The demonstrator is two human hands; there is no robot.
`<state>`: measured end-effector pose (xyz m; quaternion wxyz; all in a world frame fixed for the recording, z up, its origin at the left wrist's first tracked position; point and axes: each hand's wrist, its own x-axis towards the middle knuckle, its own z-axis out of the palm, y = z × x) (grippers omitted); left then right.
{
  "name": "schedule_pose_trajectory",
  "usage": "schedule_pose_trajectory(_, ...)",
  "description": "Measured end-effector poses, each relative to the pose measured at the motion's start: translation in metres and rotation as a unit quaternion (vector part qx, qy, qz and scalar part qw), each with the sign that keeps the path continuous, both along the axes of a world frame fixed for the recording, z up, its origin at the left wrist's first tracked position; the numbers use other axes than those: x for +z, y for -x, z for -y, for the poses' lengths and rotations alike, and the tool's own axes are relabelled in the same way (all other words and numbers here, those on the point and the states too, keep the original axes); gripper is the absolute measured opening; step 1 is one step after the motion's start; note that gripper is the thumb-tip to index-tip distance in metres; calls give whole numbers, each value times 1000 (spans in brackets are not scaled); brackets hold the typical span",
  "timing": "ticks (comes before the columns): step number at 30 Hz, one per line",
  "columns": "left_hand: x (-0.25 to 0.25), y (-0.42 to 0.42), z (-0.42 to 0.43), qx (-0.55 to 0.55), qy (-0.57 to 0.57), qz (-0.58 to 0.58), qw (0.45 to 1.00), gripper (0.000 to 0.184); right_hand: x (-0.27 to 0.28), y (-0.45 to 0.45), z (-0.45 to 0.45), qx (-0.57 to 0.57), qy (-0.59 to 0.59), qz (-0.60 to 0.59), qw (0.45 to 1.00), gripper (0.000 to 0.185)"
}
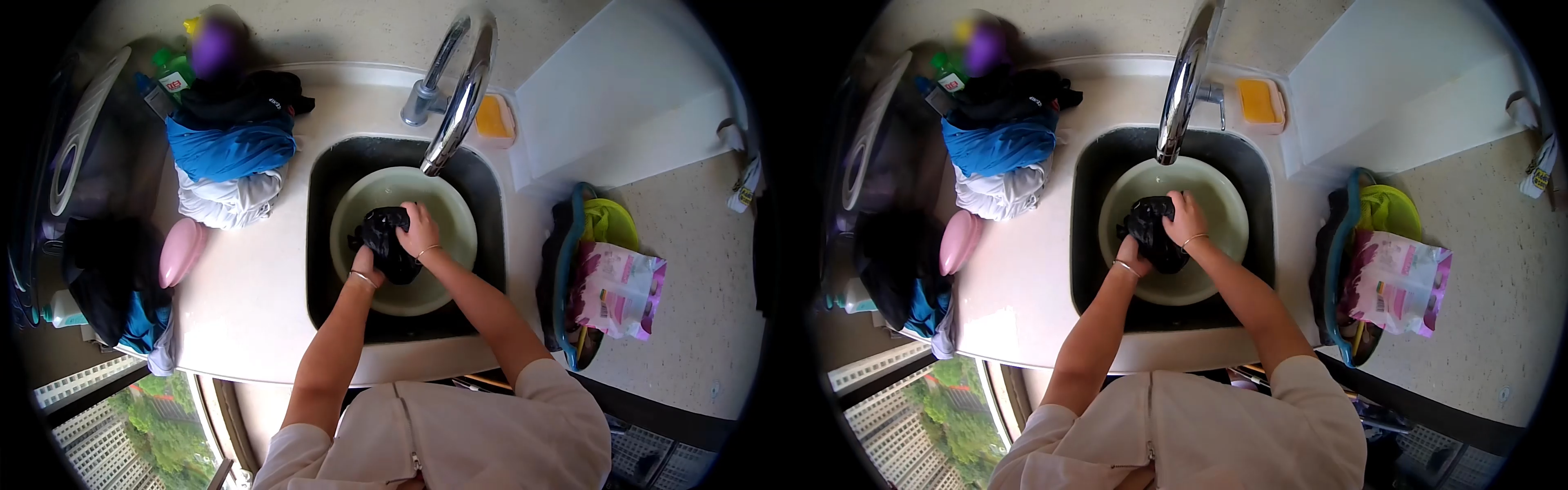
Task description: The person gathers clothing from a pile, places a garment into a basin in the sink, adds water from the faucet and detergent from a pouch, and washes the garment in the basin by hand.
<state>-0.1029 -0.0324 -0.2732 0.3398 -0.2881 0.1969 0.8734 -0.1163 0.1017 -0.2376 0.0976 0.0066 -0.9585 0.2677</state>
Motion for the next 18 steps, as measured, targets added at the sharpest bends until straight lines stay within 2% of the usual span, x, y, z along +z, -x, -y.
schedule_pose_trajectory(1, -9, 2, -2, 11, 31, 40, 999, 33, -7, 9, -15, -23, -94, 40, 995, 47)
schedule_pose_trajectory(2, -37, 0, -8, 60, 144, 33, 987, 40, -15, 14, -23, -46, -188, 79, 978, 47)
schedule_pose_trajectory(3, -35, 1, -11, 30, 302, -8, 953, 42, -36, 15, -24, -130, -205, 85, 966, 43)
schedule_pose_trajectory(4, -29, 4, -14, 0, 453, -50, 890, 46, -50, 17, -22, -215, -219, 89, 948, 40)
schedule_pose_trajectory(5, -13, 5, -12, 2, 455, -53, 889, 46, -50, 15, -8, -239, -216, 134, 937, 36)
schedule_pose_trajectory(6, 12, 1, -9, -60, 592, -128, 793, 49, -58, 5, -7, -239, -214, 134, 938, 36)
schedule_pose_trajectory(7, 26, -4, -7, -123, 707, -198, 668, 54, -72, -10, -12, -72, -242, 85, 964, 34)
schedule_pose_trajectory(8, 24, -7, -5, -124, 707, -198, 667, 54, -69, -18, -17, 97, -262, 33, 960, 33)
schedule_pose_trajectory(9, 22, -8, -2, -131, 731, -271, 613, 58, -60, -19, -36, 200, -323, 56, 923, 32)
schedule_pose_trajectory(10, 21, -10, 1, -138, 748, -342, 552, 62, -59, -17, -37, 199, -322, 56, 924, 32)
schedule_pose_trajectory(11, 20, -10, 5, -166, 755, -368, 516, 70, -57, -13, -37, 76, -292, 97, 948, 31)
schedule_pose_trajectory(12, 21, -10, 6, -164, 757, -371, 512, 70, -54, -6, -35, -46, -256, 134, 956, 31)
schedule_pose_trajectory(13, 27, -10, 6, -179, 735, -383, 529, 77, -49, 0, -27, -108, -219, 163, 956, 37)
schedule_pose_trajectory(14, 29, -12, 8, -199, 711, -396, 545, 84, -36, 1, -25, -112, -213, 161, 957, 37)
schedule_pose_trajectory(15, 26, -10, 9, -225, 690, -416, 548, 110, -20, 2, -30, -33, -175, 171, 969, 39)
schedule_pose_trajectory(16, 37, -9, 6, -227, 688, -422, 545, 110, 0, 2, -34, 46, -137, 178, 973, 41)
schedule_pose_trajectory(17, 54, -10, 2, -230, 696, -428, 529, 120, 21, -3, -34, 85, -91, 90, 988, 40)
schedule_pose_trajectory(18, 64, -14, -4, -235, 702, -433, 514, 130, 51, -8, -31, 103, -57, 58, 991, 40)
